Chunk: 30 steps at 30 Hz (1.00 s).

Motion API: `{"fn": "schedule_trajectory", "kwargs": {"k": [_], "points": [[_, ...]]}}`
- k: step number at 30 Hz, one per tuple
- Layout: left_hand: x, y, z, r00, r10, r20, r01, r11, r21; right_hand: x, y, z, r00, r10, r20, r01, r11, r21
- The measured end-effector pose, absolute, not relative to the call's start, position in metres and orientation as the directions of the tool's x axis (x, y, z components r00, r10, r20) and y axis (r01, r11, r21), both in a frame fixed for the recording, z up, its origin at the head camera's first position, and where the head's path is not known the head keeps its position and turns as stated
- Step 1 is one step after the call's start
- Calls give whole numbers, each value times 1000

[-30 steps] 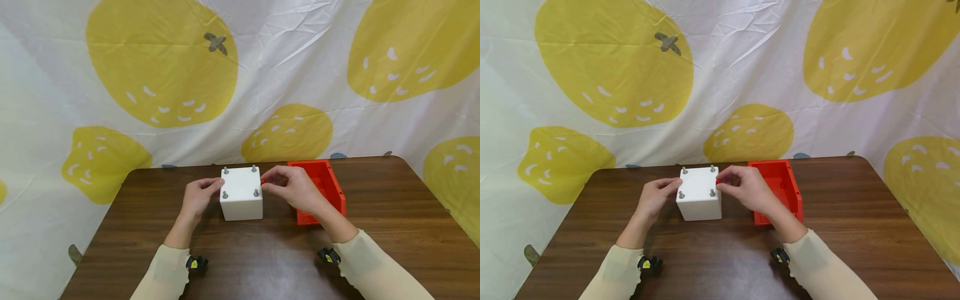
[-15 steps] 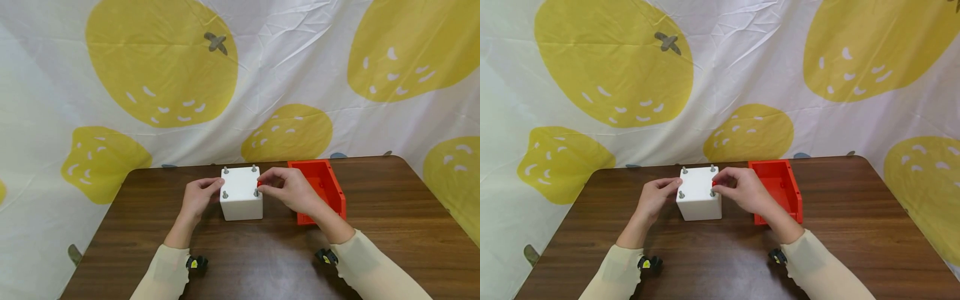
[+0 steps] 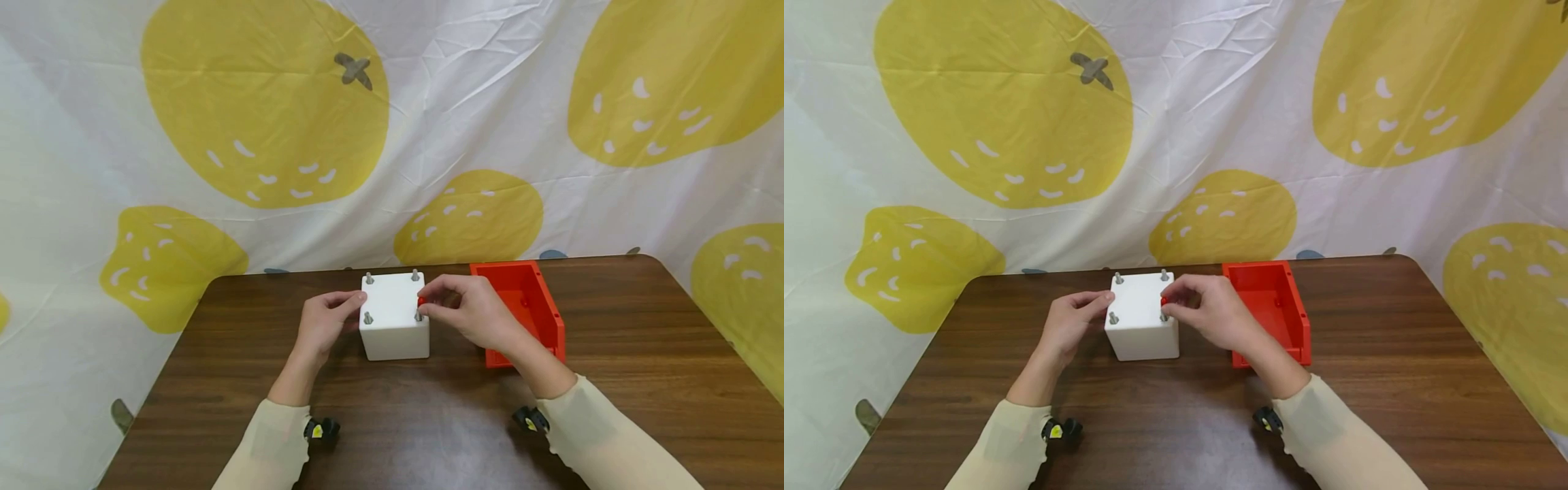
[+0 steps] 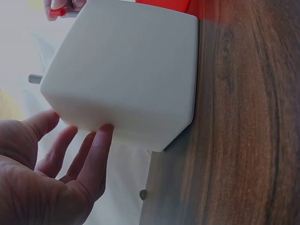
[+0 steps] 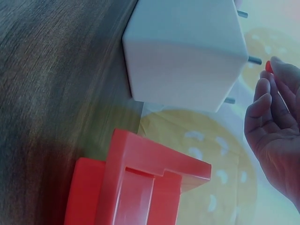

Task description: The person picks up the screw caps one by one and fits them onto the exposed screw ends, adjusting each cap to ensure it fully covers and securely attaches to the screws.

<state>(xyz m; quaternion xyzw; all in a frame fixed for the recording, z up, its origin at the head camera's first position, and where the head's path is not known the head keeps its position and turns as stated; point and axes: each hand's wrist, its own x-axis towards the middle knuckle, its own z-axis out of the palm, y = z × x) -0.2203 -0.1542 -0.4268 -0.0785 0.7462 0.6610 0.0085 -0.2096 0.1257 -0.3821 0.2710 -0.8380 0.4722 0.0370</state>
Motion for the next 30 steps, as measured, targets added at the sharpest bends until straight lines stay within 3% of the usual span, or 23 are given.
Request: {"fn": "schedule_trajectory", "kwargs": {"k": [30], "points": [[-220,-154,-425,-987,-101,-122,-133,114,984,-212,120,-392,-825,-470,316,-530,447,-720]]}}
